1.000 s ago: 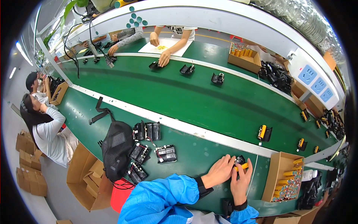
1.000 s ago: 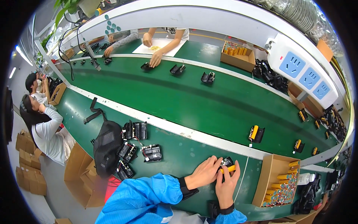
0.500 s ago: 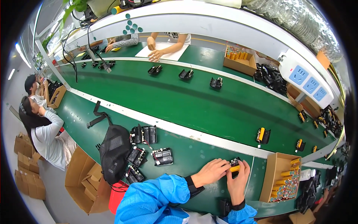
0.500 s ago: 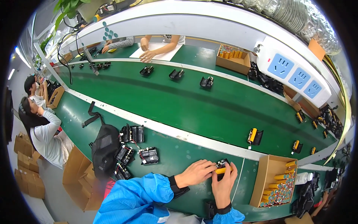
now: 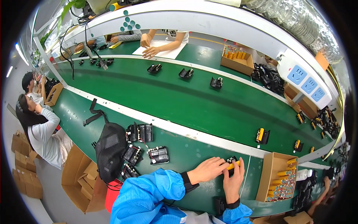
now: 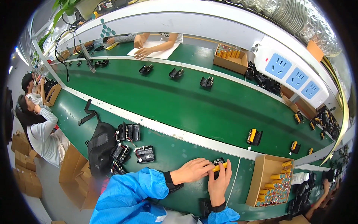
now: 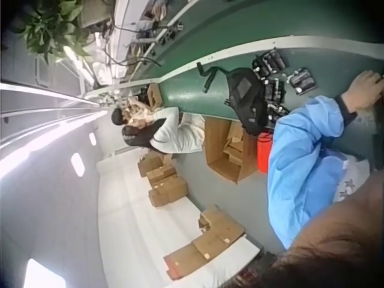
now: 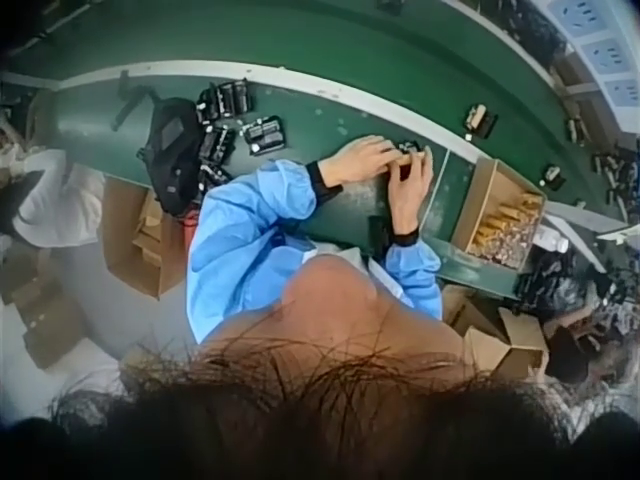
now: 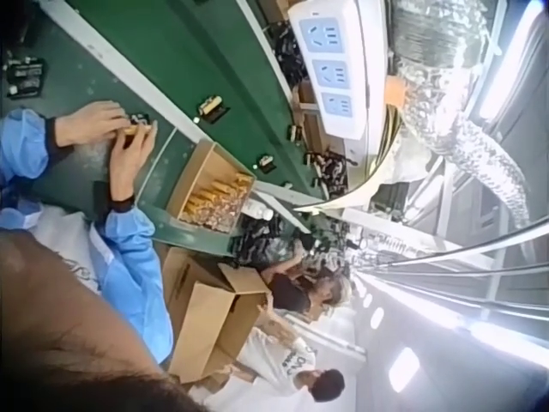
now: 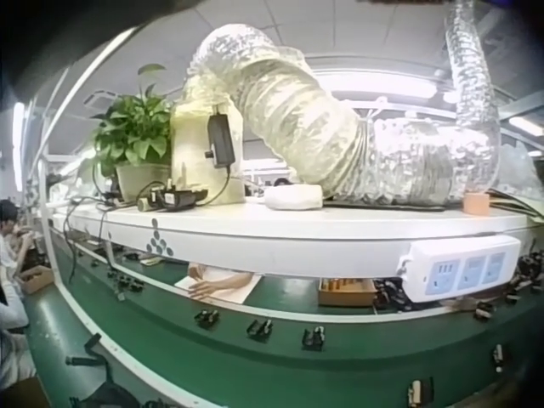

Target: The person picks up a battery and a battery case, inserts the battery into the case, and connects the wires before placing the assembled unit onto the conveyor belt.

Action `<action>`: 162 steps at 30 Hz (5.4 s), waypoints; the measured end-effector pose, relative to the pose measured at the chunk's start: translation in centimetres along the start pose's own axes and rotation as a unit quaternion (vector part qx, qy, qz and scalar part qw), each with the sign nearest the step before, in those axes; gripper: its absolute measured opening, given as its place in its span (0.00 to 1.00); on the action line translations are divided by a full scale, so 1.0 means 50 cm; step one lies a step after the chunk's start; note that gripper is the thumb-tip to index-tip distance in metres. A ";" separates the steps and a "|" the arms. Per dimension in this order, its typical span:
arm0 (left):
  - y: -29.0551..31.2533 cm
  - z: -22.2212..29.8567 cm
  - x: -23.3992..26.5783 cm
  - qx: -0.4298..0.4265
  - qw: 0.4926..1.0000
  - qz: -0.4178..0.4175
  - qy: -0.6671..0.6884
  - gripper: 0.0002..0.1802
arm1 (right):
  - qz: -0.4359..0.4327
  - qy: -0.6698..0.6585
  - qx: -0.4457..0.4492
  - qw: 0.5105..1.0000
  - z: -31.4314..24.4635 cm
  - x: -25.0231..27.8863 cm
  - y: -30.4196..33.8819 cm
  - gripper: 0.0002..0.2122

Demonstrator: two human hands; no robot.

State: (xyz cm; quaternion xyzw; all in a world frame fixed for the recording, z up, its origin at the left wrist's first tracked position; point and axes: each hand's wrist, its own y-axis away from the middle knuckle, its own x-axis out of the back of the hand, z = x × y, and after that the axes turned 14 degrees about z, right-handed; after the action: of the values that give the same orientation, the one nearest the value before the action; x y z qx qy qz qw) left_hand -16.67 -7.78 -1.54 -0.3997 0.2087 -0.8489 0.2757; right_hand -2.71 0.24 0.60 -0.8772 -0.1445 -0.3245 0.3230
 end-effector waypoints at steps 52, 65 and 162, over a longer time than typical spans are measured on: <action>-0.080 0.027 -0.060 0.080 0.971 -0.184 -0.132 0.25 | 0.002 -0.097 -0.012 0.995 0.055 0.193 -0.004 0.17; -0.055 0.027 -0.071 0.080 0.977 -0.138 -0.143 0.24 | -0.056 0.425 -0.013 0.903 0.385 0.364 -0.221 0.18; 0.020 -0.129 0.025 0.090 0.994 -0.059 0.032 0.17 | -0.099 -0.491 -0.404 0.766 0.060 -0.048 0.048 0.07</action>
State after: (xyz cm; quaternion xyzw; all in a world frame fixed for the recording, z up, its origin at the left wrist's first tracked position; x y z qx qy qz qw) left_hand -22.12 -8.48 -5.25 -0.3577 0.1167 -0.8911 0.2535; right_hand -1.96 0.31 -3.85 -0.9472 -0.2247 0.0919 -0.2095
